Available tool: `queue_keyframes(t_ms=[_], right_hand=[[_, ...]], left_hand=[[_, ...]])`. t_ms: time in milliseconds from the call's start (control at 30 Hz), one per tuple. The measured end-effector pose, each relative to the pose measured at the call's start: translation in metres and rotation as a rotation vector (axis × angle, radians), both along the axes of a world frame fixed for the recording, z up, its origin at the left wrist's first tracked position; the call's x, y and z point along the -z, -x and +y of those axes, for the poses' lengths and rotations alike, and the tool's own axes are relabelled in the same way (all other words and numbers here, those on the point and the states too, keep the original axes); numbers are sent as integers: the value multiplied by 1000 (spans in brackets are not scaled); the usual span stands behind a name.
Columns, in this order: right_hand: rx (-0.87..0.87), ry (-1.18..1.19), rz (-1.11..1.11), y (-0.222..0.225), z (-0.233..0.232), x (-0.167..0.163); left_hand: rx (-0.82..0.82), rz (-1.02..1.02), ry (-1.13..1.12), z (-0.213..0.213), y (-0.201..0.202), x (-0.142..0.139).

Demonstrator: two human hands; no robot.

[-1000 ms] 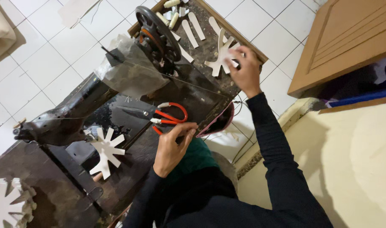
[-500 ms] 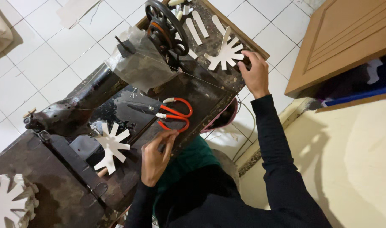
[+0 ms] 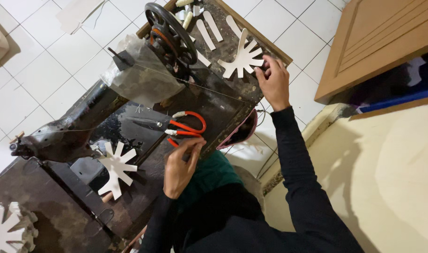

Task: The person sits on the floor peeling a white foam sheet and gathering cut foam scraps, then moves to a treadle sewing machine and stitches together cut foam pieces shaped like hand-like cutouts, stacking the sewn pieces on the table.

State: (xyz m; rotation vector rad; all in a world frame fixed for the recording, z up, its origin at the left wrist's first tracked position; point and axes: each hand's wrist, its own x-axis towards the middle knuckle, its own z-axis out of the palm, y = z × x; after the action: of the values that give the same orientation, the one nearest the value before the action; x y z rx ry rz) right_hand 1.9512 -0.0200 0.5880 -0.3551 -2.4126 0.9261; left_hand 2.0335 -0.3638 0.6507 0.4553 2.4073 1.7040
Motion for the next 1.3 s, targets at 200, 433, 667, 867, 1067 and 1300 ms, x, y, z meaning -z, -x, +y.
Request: queue_keyframes(t_ms=[200,433,667,867,1067,1300], right_hand=[[-49,58,39,-7,-3,-17],[-198,60,257,-60,-126,-72],[-998,-322,229,-26,-259,-62],[-912,-382,119,-20,-271,-41],[-926,-293,127,-17,-289,-58],[-1160,-229,-239,67,-375,-56]], left_hand=[[1,86,-87,-5,-2,0],[-179,65,82,-53,-26,-4],[-397,411,187,-130,-48,0],[-121,746,456,-158,-82,9],[-317,371,287,-181,-81,26],[-582,608,711,-166,-9,38]])
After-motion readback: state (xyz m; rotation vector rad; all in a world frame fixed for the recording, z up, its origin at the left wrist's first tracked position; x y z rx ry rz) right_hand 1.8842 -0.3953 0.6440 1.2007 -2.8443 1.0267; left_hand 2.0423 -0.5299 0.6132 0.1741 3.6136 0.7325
